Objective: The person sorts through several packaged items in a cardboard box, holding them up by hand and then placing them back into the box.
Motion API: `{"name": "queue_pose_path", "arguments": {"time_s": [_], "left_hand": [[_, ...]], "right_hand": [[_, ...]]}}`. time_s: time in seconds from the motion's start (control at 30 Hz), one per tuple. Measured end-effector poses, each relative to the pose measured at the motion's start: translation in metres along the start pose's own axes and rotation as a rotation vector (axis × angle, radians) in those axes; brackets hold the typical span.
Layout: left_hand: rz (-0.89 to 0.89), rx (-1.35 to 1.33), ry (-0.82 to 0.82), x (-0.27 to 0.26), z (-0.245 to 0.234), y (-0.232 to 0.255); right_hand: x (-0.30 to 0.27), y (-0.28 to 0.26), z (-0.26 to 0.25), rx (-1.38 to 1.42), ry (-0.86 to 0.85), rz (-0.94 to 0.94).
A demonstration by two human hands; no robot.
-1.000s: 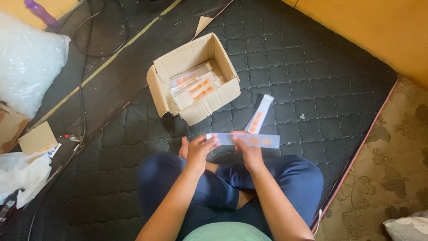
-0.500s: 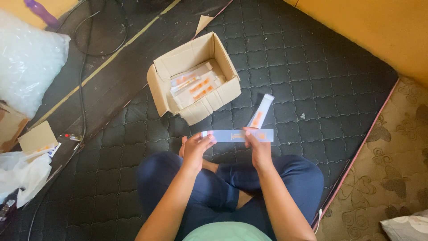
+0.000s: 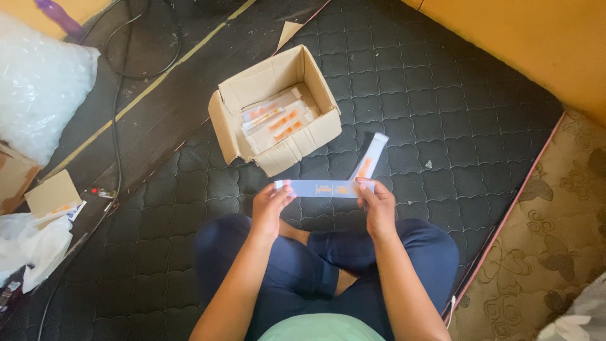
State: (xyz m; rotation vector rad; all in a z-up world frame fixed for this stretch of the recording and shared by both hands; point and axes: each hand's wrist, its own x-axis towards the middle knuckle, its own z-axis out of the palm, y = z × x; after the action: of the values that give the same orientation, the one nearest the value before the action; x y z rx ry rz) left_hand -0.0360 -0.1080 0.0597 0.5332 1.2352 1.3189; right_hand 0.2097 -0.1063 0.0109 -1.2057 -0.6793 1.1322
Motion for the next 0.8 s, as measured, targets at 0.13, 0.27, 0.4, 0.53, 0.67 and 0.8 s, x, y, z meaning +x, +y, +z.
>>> {"name": "queue_pose_path", "arguments": {"time_s": [0.13, 0.27, 0.4, 0.53, 0.67, 0.8], "left_hand": [[-0.013, -0.002, 0.002, 0.004, -0.004, -0.004], [-0.03, -0.054, -0.015, 0.009, -0.008, -0.01], [-0.087, -0.173, -0.077, 0.006, -0.004, -0.005], [-0.15, -0.289, -0.085, -0.017, 0.016, 0.013], [-0.221, -0.253, -0.201, -0.022, 0.027, -0.002], [-0.208, -0.16, -0.313, -0.029, 0.039, -0.018]], "right_hand": [[0.0, 0.01, -0.008, -0.008, -0.024, -0.018], [-0.006, 0.0, -0.004, -0.024, -0.056, -0.017], [-0.011, -0.006, -0.001, -0.032, -0.045, -0.011], [-0.012, -0.004, 0.001, -0.028, -0.045, -0.014], [-0.014, -0.003, 0.001, -0.02, -0.056, -0.024], [-0.018, 0.002, 0.002, -0.023, -0.094, -0.062]]}}
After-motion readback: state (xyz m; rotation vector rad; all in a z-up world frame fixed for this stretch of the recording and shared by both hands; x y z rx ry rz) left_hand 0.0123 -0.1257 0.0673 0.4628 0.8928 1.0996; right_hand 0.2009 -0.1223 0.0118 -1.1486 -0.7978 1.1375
